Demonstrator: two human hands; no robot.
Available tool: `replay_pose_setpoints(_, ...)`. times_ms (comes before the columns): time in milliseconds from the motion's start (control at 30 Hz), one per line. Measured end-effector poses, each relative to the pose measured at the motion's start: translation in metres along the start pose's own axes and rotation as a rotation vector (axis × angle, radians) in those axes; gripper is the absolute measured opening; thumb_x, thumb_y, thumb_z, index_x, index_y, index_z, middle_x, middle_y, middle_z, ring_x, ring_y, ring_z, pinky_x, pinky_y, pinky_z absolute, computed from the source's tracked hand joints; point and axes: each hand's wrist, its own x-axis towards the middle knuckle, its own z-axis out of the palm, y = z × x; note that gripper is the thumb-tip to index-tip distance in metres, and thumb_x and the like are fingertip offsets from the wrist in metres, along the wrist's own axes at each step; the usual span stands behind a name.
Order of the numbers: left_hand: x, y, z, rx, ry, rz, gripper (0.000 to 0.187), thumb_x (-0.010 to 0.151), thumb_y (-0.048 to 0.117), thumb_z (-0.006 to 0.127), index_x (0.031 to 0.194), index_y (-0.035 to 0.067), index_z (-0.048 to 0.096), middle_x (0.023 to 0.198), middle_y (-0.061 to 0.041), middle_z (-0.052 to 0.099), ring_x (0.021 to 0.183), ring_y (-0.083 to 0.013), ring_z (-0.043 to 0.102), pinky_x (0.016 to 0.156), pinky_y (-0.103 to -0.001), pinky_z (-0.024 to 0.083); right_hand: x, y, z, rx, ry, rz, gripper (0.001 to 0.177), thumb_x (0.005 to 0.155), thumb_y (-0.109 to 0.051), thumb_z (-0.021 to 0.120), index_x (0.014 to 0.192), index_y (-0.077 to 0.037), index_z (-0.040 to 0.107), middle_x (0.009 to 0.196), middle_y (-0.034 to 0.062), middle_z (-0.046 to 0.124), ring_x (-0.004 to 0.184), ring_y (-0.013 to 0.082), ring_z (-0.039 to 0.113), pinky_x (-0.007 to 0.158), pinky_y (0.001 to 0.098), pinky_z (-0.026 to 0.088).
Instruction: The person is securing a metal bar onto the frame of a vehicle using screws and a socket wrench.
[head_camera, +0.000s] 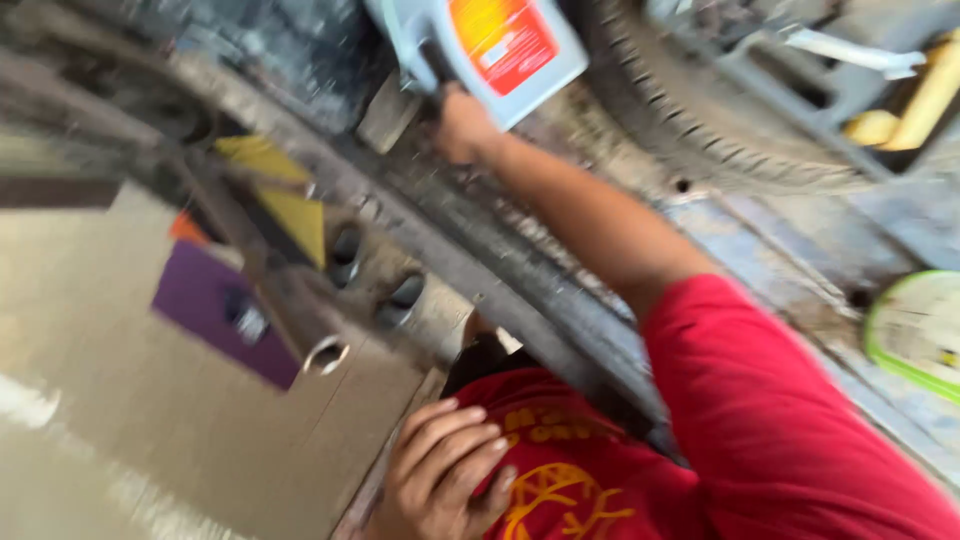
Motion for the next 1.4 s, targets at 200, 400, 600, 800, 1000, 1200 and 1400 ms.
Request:
replay_pose_setpoints(200, -0.04, -0.049, 0.028, 0.069, 0.129, 0.106, 0.026, 0.086, 0.032, 0.077, 0.104, 0.016, 0.069, 0.098, 0.0, 0.074, 0.101, -0.0212, 0.072, 0.096, -0.046, 0.055, 0.042, 0.043, 0.039, 0.148, -0.048, 0.344, 0.024, 0.091, -0.019, 0.067, 0.107, -0.002, 0.063, 0.094, 0.0228, 0.072, 0.086, 0.0385, 0.073, 0.075, 0.0482, 0.059)
replay_pose_setpoints(400, -0.019, -0.053, 0.02, 0.03, 0.154, 0.149, 0.026, 0.085, 0.032, 0.078, 0.103, 0.016, 0.07, 0.097, 0.001, 0.074, 0.099, -0.0199, 0.073, 0.095, -0.045, 0.056, -0.054, -0.054, -0.09, -0.144, -0.027, 0.067, 0.038, 0.085, -0.036, 0.074, 0.103, -0.002, 0.069, 0.098, 0.0251, 0.073, 0.093, 0.0414, 0.072, 0.08, 0.0484, 0.058)
replay_pose_setpoints(600, 0.002, -0.05, 0.017, -0.032, 0.143, 0.198, 0.024, 0.085, 0.028, 0.078, 0.103, 0.014, 0.072, 0.096, -0.001, 0.075, 0.098, -0.0218, 0.074, 0.094, -0.045, 0.056, -0.086, -0.058, -0.142, -0.247, 0.003, -0.008, 0.042, 0.088, -0.04, 0.074, 0.106, -0.003, 0.067, 0.096, 0.0252, 0.072, 0.094, 0.0439, 0.069, 0.082, 0.0527, 0.054)
replay_pose_setpoints(800, 0.003, -0.041, 0.023, -0.061, 0.081, 0.148, 0.023, 0.088, 0.03, 0.076, 0.104, 0.013, 0.072, 0.097, -0.003, 0.074, 0.101, -0.0236, 0.073, 0.096, -0.047, 0.056, -0.127, -0.073, -0.191, -0.106, 0.059, -0.081, 0.031, 0.091, -0.029, 0.071, 0.113, -0.007, 0.066, 0.095, 0.0236, 0.073, 0.095, 0.0426, 0.07, 0.082, 0.051, 0.054)
replay_pose_setpoints(1000, 0.008, -0.028, 0.021, -0.087, 0.001, 0.093, 0.022, 0.092, 0.03, 0.073, 0.104, 0.012, 0.071, 0.101, -0.005, 0.074, 0.104, -0.026, 0.073, 0.097, -0.049, 0.056, -0.159, -0.091, -0.239, 0.164, 0.036, -0.166, 0.031, 0.092, -0.022, 0.072, 0.118, -0.006, 0.065, 0.099, 0.0177, 0.075, 0.096, 0.031, 0.073, 0.085, 0.0434, 0.054)
replay_pose_setpoints(1200, 0.021, -0.018, 0.026, -0.115, 0.031, 0.157, 0.022, 0.093, 0.027, 0.074, 0.106, 0.01, 0.069, 0.103, -0.006, 0.073, 0.104, -0.0259, 0.072, 0.097, -0.048, 0.056, -0.175, -0.088, -0.251, 0.244, -0.019, -0.216, 0.028, 0.093, -0.017, 0.072, 0.117, -0.004, 0.066, 0.1, 0.0158, 0.076, 0.097, 0.0266, 0.073, 0.087, 0.0398, 0.055)
replay_pose_setpoints(1400, 0.033, 0.003, 0.015, -0.081, -0.004, 0.182, 0.022, 0.096, 0.022, 0.075, 0.11, 0.006, 0.068, 0.108, -0.008, 0.072, 0.108, -0.0286, 0.07, 0.1, -0.049, 0.055, -0.179, -0.059, -0.243, 0.251, -0.126, -0.32, 0.029, 0.093, -0.012, 0.071, 0.12, -0.001, 0.067, 0.104, 0.0143, 0.074, 0.097, 0.0209, 0.069, 0.085, 0.0376, 0.057)
